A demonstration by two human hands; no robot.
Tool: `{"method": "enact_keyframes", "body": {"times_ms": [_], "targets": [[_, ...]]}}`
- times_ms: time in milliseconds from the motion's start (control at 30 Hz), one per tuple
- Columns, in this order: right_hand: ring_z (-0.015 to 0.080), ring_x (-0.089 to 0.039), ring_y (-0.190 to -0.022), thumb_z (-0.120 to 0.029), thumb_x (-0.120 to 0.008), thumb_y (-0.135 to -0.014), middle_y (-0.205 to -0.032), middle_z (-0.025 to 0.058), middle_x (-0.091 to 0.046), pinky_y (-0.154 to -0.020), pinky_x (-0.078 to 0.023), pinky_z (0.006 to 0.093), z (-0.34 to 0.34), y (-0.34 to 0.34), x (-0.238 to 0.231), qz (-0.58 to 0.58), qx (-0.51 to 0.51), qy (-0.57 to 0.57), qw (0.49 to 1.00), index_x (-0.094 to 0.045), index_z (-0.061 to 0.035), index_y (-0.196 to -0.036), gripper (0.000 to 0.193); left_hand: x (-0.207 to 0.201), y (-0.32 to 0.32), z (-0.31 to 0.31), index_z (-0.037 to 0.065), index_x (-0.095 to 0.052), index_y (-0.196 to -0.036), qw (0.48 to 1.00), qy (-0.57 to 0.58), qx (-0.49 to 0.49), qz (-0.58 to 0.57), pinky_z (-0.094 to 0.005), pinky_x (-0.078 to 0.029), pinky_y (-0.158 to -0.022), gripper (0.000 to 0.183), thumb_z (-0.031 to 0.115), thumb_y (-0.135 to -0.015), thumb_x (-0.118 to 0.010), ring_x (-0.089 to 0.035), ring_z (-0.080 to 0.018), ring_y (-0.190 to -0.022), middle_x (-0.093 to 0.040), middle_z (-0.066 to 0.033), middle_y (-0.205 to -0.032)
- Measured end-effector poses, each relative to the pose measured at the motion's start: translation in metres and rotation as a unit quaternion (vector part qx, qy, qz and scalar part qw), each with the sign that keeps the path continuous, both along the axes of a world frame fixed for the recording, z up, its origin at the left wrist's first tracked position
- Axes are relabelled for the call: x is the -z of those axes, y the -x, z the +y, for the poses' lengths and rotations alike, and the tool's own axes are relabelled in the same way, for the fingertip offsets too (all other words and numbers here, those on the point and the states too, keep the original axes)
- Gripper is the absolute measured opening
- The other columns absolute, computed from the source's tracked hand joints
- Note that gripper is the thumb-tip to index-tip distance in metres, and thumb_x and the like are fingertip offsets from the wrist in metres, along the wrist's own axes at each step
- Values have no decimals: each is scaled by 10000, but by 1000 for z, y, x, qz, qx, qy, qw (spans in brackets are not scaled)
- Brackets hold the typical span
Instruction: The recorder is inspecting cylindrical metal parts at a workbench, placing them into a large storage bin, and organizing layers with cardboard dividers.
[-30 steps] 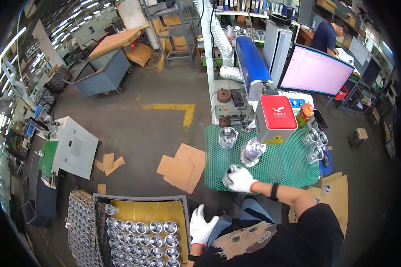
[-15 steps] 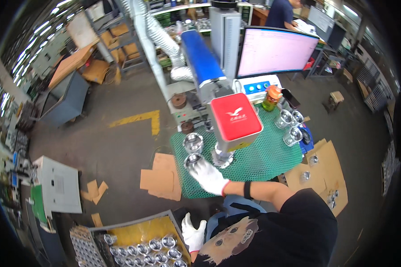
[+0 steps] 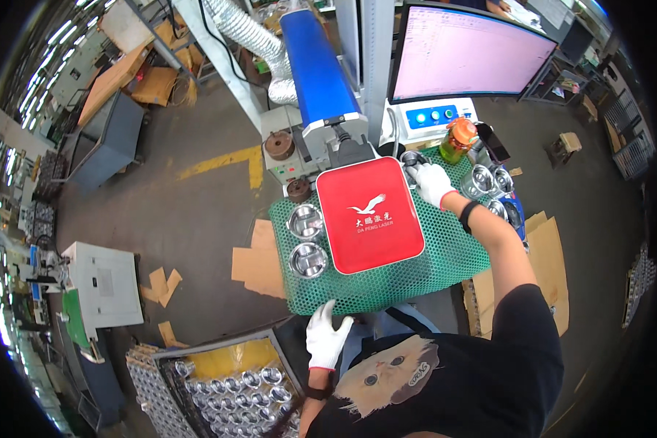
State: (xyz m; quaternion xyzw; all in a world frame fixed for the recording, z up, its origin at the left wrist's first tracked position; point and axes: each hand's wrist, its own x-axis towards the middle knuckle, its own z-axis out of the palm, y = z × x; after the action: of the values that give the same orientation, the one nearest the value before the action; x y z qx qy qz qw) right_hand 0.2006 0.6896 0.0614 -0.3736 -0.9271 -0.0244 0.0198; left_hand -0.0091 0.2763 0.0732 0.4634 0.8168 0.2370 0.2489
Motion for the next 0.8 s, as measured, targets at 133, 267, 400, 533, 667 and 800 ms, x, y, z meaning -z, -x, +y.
{"method": "enact_keyframes", "body": {"times_ms": [133,267,400,533,667,800], "targets": [[337,-690,-726,-243,-578,-863,-812,177,-695,-666,-545,448,17,14,21,-29,49,4,998,-697,-105,-959,206,-6,0,-8,93,-575,-1285,1000,-2,-3,9,-430,-452,-1006,593,383,-792,-736,-563,-344,-1177,-590,-171,-1280],[356,-662,-884,-303,-599,-857,-970,200,-670,-721,-551,459,-60,1,-2,46,103,18,993,-635,-60,-1015,293,11,11,-67,93,-604,-1264,998,23,-62,-3,-416,-459,-1002,557,363,-795,-737,-570,-336,-1179,-597,-168,-1283],[375,-635,-931,-257,-619,-805,-1068,195,-634,-763,-539,467,-175,-32,13,67,136,36,988,-646,-49,-1039,314,46,10,-143,81,-628,-1237,972,55,-214,-76,-418,-461,-990,532,367,-800,-730,-595,-345,-1134,-623,-163,-1237],[390,-649,-752,-261,-628,-725,-866,200,-657,-676,-545,474,-293,-4,-1,13,159,179,971,-689,-99,-838,207,80,6,-176,-1,-585,-1288,928,-32,-278,-248,-366,-438,-1037,555,336,-867,-712,-587,-287,-1194,-607,-171,-1289],[297,-679,-761,-386,-652,-775,-885,145,-705,-711,-531,410,-335,49,-43,62,-32,423,904,-708,-78,-993,383,56,18,-133,22,-580,-1291,763,-91,-295,-567,-361,-502,-906,481,374,-963,-596,-626,-224,-1030,-647,-115,-1181],[77,-623,-791,-266,-734,-843,-998,32,-694,-650,-498,235,-367,89,-92,318,37,817,480,-626,48,-1154,455,-14,30,-105,8,-543,-1309,466,-168,-264,-828,-419,-523,-935,449,315,-982,-551,-629,-283,-1071,-619,-165,-1228]]}}
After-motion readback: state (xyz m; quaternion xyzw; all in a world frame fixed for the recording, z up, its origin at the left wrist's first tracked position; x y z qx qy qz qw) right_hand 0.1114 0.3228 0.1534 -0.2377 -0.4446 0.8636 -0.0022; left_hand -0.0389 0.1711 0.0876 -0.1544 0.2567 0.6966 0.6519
